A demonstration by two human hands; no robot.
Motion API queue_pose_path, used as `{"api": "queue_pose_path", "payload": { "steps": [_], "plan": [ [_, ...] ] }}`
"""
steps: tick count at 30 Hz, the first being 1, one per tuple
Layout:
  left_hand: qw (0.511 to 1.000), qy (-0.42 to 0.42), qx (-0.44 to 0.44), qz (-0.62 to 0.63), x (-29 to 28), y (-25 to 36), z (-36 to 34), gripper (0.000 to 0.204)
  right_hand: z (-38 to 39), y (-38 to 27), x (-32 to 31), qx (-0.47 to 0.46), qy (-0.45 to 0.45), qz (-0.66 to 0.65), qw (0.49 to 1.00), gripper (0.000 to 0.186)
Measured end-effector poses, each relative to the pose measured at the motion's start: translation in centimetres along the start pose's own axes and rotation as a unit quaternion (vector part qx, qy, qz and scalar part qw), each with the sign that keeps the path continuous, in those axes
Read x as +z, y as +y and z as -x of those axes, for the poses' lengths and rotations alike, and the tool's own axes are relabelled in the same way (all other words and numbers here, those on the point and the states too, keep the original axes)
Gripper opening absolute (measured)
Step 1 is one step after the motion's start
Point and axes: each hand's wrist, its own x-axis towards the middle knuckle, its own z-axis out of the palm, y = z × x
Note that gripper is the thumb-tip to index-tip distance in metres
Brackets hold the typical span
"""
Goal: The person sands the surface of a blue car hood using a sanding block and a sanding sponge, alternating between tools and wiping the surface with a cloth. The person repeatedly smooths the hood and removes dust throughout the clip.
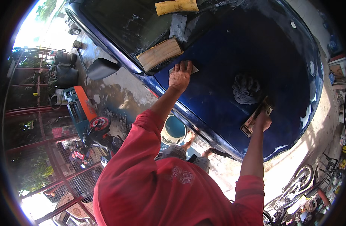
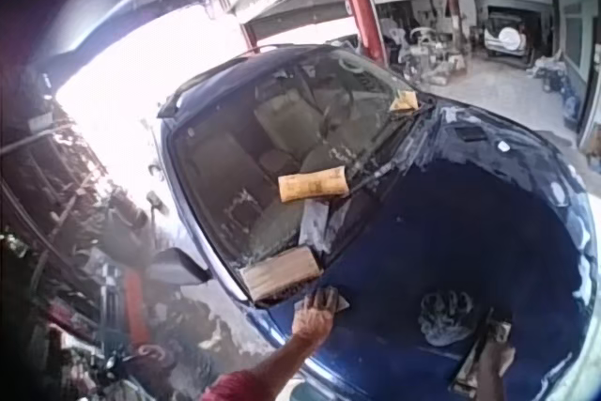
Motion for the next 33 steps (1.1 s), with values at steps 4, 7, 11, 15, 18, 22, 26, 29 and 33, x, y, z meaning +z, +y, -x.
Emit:
{"api": "queue_pose_path", "payload": {
  "steps": [4,7,11,15,18,22,26,29,33],
  "plan": [
    [0.999,0.03,0.02,-0.014,0.3,-0.3,0.8,0.057,-0.5,0.3,0.2,-0.003,0.0,-0.01,1.0,0.066],
    [0.999,0.033,0.013,-0.011,0.7,-0.3,1.1,0.057,-0.9,0.6,0.5,0.014,-0.012,-0.015,1.0,0.066],
    [0.998,0.054,-0.003,-0.019,1.5,-0.1,1.0,0.058,-0.9,0.6,0.6,0.014,-0.009,0.001,1.0,0.068],
    [0.998,0.06,-0.004,-0.024,2.0,0.2,0.6,0.058,-0.6,0.4,0.3,0.019,-0.013,-0.012,1.0,0.069],
    [0.996,0.083,-0.004,-0.031,2.0,0.3,0.5,0.056,-0.5,0.2,0.1,0.04,-0.042,-0.029,0.998,0.069],
    [0.998,0.059,-0.016,0.005,1.7,0.2,0.4,0.055,-0.6,0.1,0.1,0.059,-0.052,-0.063,0.995,0.069],
    [0.997,0.08,-0.011,-0.002,1.4,0.1,-0.2,0.054,-0.5,0.2,0.1,0.05,-0.035,-0.032,0.998,0.067],
    [0.995,0.099,-0.017,0.008,1.3,-0.1,-0.8,0.054,-0.5,0.2,0.1,0.045,-0.034,-0.04,0.998,0.066],
    [0.997,0.079,-0.018,-0.005,1.3,0.1,-1.1,0.049,-0.7,0.3,0.3,0.042,-0.035,-0.049,0.997,0.067]
  ]
}}
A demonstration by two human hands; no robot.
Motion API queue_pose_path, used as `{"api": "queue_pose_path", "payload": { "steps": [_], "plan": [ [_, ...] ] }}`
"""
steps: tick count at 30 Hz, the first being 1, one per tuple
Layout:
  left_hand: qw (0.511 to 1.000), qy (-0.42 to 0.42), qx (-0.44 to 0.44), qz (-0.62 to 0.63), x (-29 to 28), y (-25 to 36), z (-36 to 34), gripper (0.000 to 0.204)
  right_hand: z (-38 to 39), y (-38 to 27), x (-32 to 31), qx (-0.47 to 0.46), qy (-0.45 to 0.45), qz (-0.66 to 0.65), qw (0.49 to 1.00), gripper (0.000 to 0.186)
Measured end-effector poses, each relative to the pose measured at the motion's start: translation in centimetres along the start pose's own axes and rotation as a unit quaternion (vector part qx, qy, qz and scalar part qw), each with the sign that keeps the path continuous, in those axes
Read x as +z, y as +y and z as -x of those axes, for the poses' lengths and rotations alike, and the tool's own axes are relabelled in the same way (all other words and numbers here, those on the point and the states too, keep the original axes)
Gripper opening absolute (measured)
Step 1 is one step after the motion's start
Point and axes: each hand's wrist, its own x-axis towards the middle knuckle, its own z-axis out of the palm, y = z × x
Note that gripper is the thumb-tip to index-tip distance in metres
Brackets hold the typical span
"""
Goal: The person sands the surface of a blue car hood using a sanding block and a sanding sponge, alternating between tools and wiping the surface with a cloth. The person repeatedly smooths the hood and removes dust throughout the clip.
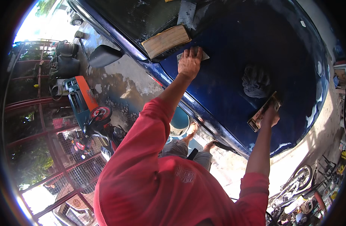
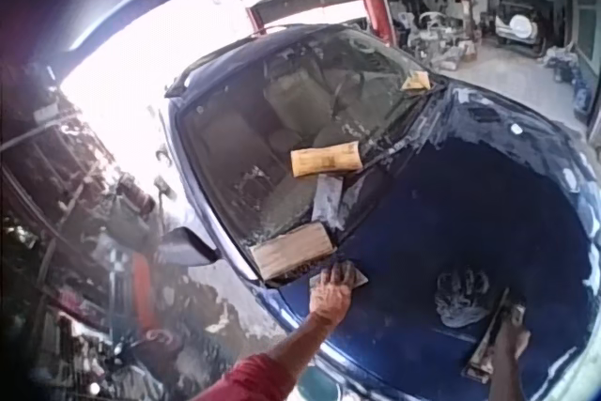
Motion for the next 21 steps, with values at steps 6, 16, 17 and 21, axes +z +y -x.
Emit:
{"api": "queue_pose_path", "payload": {
  "steps": [6,16,17,21],
  "plan": [
    [1.0,-0.01,-0.004,0.022,0.0,0.3,0.4,0.051,0.4,-0.3,-0.2,-0.008,0.012,0.024,1.0,0.071],
    [1.0,-0.03,0.0,-0.009,-0.6,0.3,-0.8,0.051,-0.2,0.1,0.0,-0.004,-0.003,0.019,1.0,0.073],
    [0.998,-0.053,0.008,-0.017,-0.5,0.2,-0.8,0.049,-0.4,0.3,0.1,-0.002,-0.003,0.027,1.0,0.073],
    [1.0,-0.013,-0.017,0.02,-0.2,0.2,-0.2,0.054,-0.8,0.5,0.2,-0.041,0.02,0.049,0.998,0.072]
  ]
}}
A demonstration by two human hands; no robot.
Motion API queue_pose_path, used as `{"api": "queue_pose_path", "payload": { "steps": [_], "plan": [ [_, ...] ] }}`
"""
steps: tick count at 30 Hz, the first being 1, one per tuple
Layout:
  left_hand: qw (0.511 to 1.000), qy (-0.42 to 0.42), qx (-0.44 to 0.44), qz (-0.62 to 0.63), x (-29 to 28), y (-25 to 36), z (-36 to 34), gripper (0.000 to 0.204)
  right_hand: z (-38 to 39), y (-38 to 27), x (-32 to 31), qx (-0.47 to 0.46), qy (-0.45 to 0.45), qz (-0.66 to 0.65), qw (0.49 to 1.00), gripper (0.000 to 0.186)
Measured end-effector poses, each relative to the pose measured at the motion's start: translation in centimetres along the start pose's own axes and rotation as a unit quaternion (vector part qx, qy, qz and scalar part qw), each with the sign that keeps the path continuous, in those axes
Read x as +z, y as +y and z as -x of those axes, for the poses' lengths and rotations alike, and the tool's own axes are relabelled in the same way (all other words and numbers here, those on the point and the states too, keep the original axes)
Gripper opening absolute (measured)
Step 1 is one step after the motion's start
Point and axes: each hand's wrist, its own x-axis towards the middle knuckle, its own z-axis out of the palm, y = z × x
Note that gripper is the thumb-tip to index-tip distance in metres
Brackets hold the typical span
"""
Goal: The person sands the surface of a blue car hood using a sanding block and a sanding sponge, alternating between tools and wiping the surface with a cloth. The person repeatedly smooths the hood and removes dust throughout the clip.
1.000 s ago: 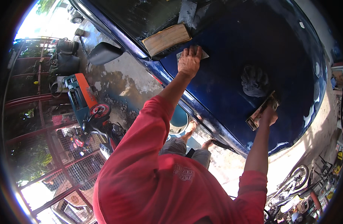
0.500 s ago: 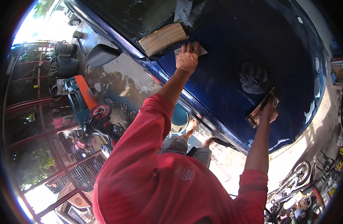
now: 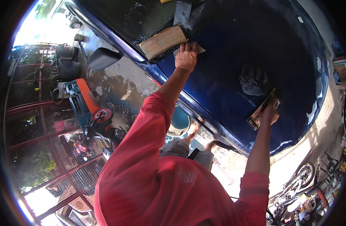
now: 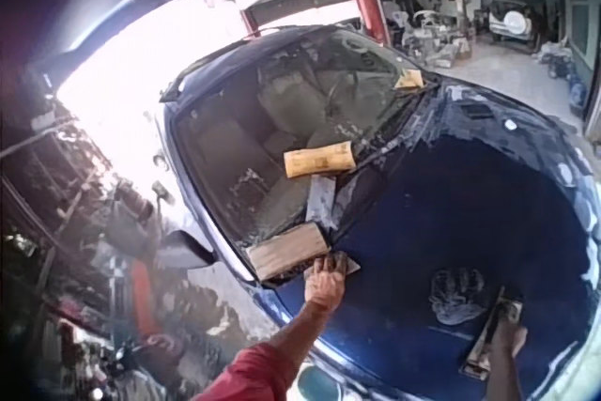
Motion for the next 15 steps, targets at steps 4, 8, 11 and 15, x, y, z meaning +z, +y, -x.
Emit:
{"api": "queue_pose_path", "payload": {
  "steps": [4,8,11,15],
  "plan": [
    [0.999,-0.035,0.013,-0.028,-0.5,0.6,-0.1,0.048,0.5,-0.5,-0.3,0.044,-0.031,-0.025,0.998,0.071],
    [0.996,-0.087,-0.028,-0.023,-2.0,0.2,-2.7,0.045,1.1,-0.9,-0.6,0.018,-0.002,-0.042,0.999,0.07],
    [0.988,-0.08,-0.115,0.06,-3.0,-2.6,-4.7,0.04,1.0,-0.7,-0.6,0.025,-0.018,-0.028,0.999,0.069],
    [0.956,0.004,-0.219,0.196,-2.5,-8.6,-3.6,0.04,0.7,-0.6,-0.4,0.034,-0.013,-0.013,0.999,0.068]
  ]
}}
